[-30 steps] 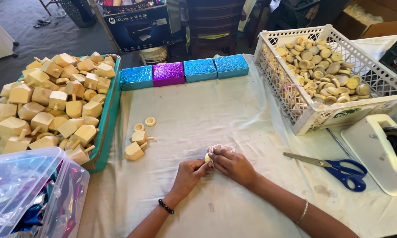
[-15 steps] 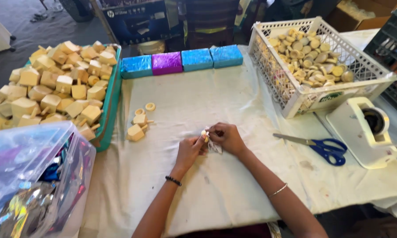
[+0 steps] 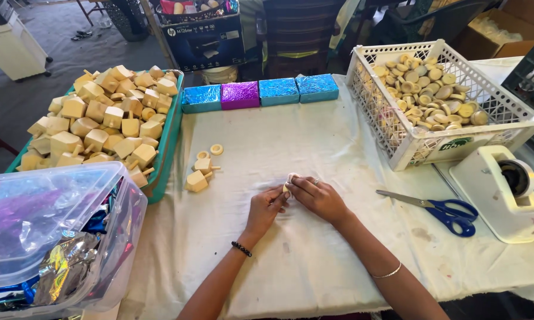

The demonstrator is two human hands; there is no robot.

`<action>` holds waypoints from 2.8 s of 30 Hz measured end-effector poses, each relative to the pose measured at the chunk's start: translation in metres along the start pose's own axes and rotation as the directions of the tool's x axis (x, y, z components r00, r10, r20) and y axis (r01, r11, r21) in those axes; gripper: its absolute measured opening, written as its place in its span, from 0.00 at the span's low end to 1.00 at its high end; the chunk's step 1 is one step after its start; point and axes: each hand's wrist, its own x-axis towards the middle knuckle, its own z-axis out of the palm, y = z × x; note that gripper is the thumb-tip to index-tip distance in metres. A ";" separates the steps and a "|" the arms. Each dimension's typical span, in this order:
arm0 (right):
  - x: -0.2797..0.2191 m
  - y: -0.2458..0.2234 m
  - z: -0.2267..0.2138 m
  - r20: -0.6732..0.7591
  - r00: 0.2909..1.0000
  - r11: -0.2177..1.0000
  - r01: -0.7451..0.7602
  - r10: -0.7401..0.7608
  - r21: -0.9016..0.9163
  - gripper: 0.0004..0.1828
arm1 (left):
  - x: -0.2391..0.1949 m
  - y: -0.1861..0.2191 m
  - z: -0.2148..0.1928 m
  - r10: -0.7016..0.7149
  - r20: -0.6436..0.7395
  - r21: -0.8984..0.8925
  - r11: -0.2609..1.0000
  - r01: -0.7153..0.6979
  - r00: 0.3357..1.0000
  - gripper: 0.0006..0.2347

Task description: The person wraps rectangular blocks with shiny blue and purple metallic foil, folding the foil over the edges and pressing it down, and sets finished wrapped blocks in a row on the table. They then pick up small wooden pieces and wipe them one at a time with a cloth.

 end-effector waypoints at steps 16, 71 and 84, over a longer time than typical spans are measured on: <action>-0.009 -0.024 0.037 0.494 0.340 -0.287 -0.507 0.800 0.813 0.13 | -0.013 0.033 0.007 0.477 -0.105 0.419 0.817 -0.396 0.872 0.12; 0.003 -0.029 0.005 0.055 0.867 0.834 -0.493 0.496 0.248 0.20 | -0.015 0.032 0.008 0.073 -0.135 0.302 0.953 -0.029 0.988 0.14; -0.016 -0.011 0.033 0.440 0.431 0.007 -0.721 0.788 0.693 0.19 | -0.014 0.034 0.011 0.140 -0.136 0.226 0.968 -0.107 0.981 0.15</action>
